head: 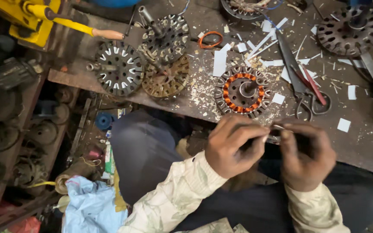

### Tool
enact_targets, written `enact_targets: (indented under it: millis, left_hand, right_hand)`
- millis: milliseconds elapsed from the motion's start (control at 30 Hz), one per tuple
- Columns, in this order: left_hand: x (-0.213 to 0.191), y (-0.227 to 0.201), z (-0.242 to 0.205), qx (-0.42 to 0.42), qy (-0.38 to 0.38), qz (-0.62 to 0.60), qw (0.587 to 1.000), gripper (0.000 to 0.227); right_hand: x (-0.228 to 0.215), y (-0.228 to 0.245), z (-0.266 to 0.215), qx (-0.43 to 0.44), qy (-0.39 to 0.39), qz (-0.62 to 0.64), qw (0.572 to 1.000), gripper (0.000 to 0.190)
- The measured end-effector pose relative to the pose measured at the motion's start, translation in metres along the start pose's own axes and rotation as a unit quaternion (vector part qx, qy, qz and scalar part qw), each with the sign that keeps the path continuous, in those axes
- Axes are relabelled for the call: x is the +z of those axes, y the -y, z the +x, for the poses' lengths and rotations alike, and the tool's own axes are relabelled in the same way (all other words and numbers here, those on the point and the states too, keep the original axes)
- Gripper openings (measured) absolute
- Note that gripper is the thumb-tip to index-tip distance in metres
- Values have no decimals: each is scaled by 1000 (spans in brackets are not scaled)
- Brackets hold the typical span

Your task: The person sits on the floor and assembles a motor rotor by inserting small white rectangular insulating pieces into the slots of a copper-wound core. They use their hands to press the pieces into place and occasionally use scissors to trim excess material from the insulation.

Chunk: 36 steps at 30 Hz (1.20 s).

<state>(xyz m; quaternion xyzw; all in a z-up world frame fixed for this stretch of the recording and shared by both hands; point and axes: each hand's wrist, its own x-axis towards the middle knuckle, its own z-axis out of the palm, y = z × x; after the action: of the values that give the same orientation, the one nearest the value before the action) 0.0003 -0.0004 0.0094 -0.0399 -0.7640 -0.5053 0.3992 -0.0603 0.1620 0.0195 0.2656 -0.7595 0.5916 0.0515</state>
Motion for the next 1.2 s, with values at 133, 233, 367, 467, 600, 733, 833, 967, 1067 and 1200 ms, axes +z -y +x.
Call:
enact_targets:
  millis: [133, 233, 367, 467, 600, 733, 833, 967, 1067, 1200]
  left_hand:
    - [-2, 1, 4, -31, 26, 33, 999, 21]
    - [-1, 3, 3, -55, 36, 16, 998, 19]
    - [-3, 5, 3, -62, 59, 10, 996, 19]
    - [-4, 5, 3, -99, 76, -21, 992, 17]
    - [-3, 12, 2, -162, 113, -20, 980, 17]
    - [-5, 17, 0, -133, 145, 5, 980, 18]
    - [-4, 19, -2, -160, 184, 18, 970, 15]
    - [1, 21, -5, -158, 177, 19, 971, 14]
    - [-1, 23, -5, -162, 164, 5, 973, 15]
    - [1, 23, -6, -163, 162, -14, 973, 16]
  right_hand:
    - [1, 3, 7, -42, 85, -150, 984, 22]
    - [2, 5, 11, -50, 82, -163, 982, 24]
    - [2, 6, 9, 13, 57, -137, 989, 33]
    - [-4, 4, 12, -63, 76, -131, 987, 35]
    - [-9, 4, 20, -166, 131, -234, 949, 32]
    - [-11, 4, 30, -262, 194, -268, 907, 32]
    - [-11, 5, 30, -282, 210, -255, 901, 29]
    - [-11, 7, 32, -275, 217, -248, 903, 26]
    - [-6, 8, 33, -277, 212, -246, 904, 28]
    - [-8, 7, 30, -272, 200, -255, 906, 27]
